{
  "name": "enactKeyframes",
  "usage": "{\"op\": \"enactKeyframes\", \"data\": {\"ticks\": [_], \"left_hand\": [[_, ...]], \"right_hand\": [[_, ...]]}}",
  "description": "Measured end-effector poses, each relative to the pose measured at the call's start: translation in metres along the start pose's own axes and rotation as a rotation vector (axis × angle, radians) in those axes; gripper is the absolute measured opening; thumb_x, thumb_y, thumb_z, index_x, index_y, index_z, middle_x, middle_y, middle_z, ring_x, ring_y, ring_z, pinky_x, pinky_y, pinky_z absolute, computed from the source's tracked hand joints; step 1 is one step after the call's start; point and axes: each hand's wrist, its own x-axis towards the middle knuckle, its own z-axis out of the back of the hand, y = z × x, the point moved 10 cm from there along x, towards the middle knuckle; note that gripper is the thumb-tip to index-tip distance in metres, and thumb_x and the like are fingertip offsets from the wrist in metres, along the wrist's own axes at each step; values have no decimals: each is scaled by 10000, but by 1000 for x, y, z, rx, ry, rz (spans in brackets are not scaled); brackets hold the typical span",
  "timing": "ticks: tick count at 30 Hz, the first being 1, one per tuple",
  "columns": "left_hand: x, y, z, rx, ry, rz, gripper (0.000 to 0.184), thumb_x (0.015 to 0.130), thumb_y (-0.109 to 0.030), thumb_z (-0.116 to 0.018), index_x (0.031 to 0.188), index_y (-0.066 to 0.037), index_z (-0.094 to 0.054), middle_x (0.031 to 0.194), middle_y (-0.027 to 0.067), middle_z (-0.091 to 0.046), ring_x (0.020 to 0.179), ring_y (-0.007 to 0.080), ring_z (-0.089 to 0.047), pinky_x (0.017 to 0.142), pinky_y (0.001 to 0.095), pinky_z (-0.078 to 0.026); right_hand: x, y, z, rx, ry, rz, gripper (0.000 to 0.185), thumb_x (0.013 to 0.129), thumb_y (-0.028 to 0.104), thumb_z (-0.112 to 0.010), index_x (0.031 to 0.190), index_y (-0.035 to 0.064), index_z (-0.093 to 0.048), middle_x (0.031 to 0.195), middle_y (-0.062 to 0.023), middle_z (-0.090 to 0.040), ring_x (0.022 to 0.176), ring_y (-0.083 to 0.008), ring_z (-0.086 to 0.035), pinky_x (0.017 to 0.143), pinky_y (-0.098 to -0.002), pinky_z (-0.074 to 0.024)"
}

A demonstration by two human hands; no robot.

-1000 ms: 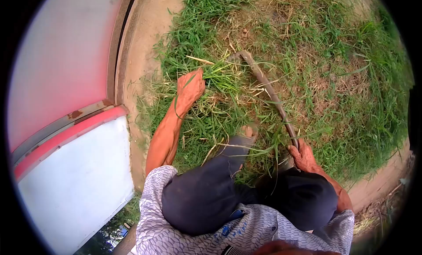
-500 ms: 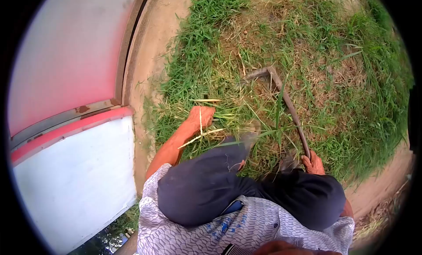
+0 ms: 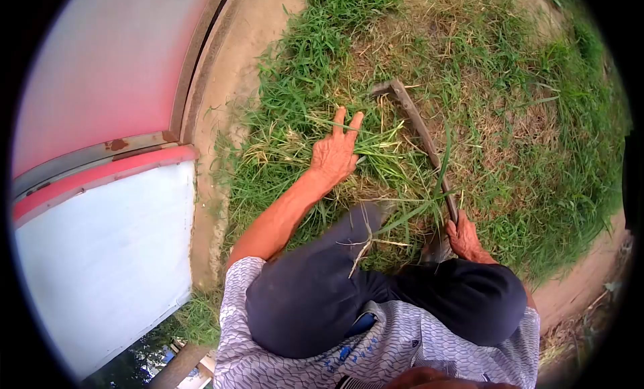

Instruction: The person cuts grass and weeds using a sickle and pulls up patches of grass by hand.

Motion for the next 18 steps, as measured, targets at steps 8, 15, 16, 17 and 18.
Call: {"op": "enactKeyframes", "data": {"ticks": [8,15,16,17,18], "left_hand": [[53,51,-47,131,72,98,545,743,-254,-678,1157,51,-500,962,247,-622,692,319,-670,560,380,-530],[14,40,-53,-182,278,-224,144,720,-149,-579,750,-32,-501,568,144,-492,519,307,-504,512,449,-414],[-15,23,-67,-241,362,-294,121,722,-123,-552,774,-30,-493,560,140,-457,512,308,-481,504,447,-408],[-31,13,-71,-217,401,-338,106,717,-108,-553,781,-32,-516,545,124,-459,507,302,-503,511,441,-431],[-20,22,-62,-182,315,-263,99,719,-100,-556,788,-33,-530,597,137,-494,520,301,-523,502,426,-431]], "right_hand": [[43,47,29,170,-112,65,334,932,318,-521,1023,9,-432,704,-259,-576,647,-452,-574,582,-498,-441],[-47,-36,11,-10,88,-172,353,917,332,-535,1046,21,-431,784,-325,-576,776,-529,-566,666,-556,-433],[-64,-49,14,1,98,-218,360,912,349,-549,1021,21,-446,756,-287,-574,715,-498,-562,646,-528,-432],[-68,-51,16,2,104,-217,360,912,349,-549,1021,21,-446,756,-287,-574,715,-498,-562,646,-528,-432],[-66,-50,22,57,61,-202,366,907,354,-561,1011,20,-453,746,-269,-569,683,-475,-550,630,-511,-430]]}}
